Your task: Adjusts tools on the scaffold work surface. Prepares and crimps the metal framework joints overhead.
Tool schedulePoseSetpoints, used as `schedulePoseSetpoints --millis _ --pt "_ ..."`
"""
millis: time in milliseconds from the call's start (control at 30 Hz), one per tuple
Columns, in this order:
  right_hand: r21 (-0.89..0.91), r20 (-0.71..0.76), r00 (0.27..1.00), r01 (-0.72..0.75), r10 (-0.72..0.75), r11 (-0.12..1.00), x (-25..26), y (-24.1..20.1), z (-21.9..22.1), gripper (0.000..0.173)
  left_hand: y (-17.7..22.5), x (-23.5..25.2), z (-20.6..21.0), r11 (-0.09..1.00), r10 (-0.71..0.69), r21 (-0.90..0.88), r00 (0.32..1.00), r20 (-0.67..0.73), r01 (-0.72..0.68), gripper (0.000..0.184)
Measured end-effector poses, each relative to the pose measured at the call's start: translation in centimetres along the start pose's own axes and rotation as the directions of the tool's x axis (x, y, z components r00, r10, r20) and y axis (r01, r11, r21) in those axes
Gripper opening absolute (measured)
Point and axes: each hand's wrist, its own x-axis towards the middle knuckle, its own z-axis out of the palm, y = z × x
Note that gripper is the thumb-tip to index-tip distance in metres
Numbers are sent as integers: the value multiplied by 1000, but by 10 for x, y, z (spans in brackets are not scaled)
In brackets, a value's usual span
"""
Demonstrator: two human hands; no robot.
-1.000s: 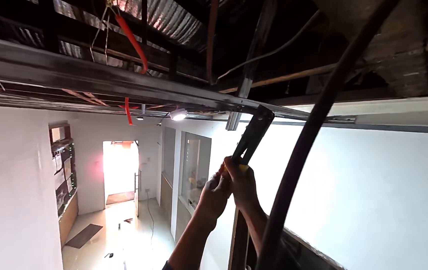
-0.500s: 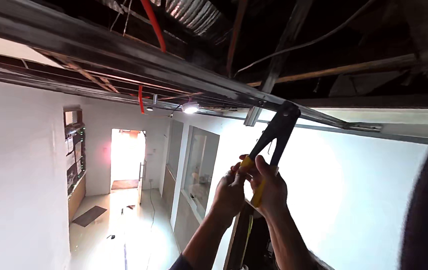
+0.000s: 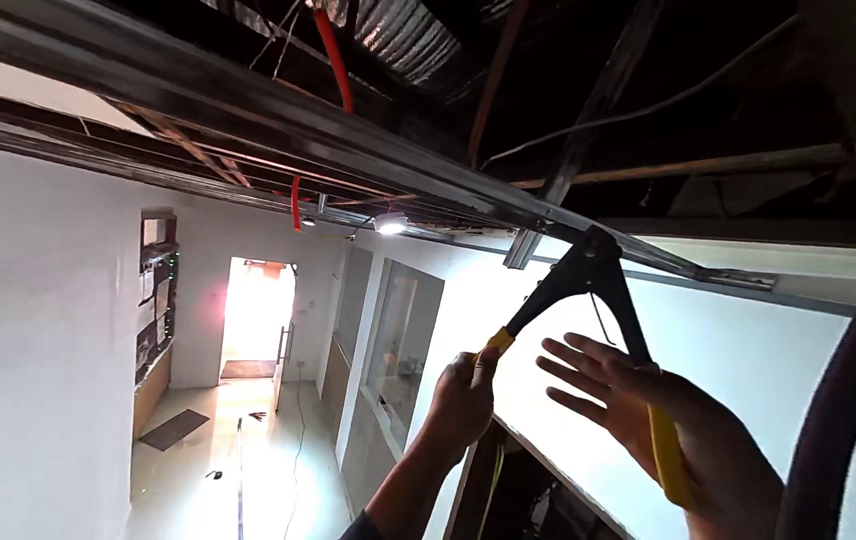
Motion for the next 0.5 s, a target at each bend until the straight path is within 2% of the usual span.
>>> schedulePoseSetpoints --millis 133,200,333,433,500 --pt "16 -34 999 38 -37 999 24 32 31 49 7 -2 5 996 -48 -81 999 -4 47 40" --pt "112 -38 990 142 -139 983 41 56 47 44 12 -5 3 992 -10 -125 1000 14 11 34" --pt "184 -218 929 339 -298 923 60 80 74 23 11 -5 3 980 -4 -200 999 40 12 36" --pt "218 -287 902 390 -323 895 75 87 90 14 10 -5 2 963 2 -270 998 64 16 40" --pt "212 -278 906 382 -320 899 77 87 91 13 13 -6 1 971 -4 -240 998 62 18 35"
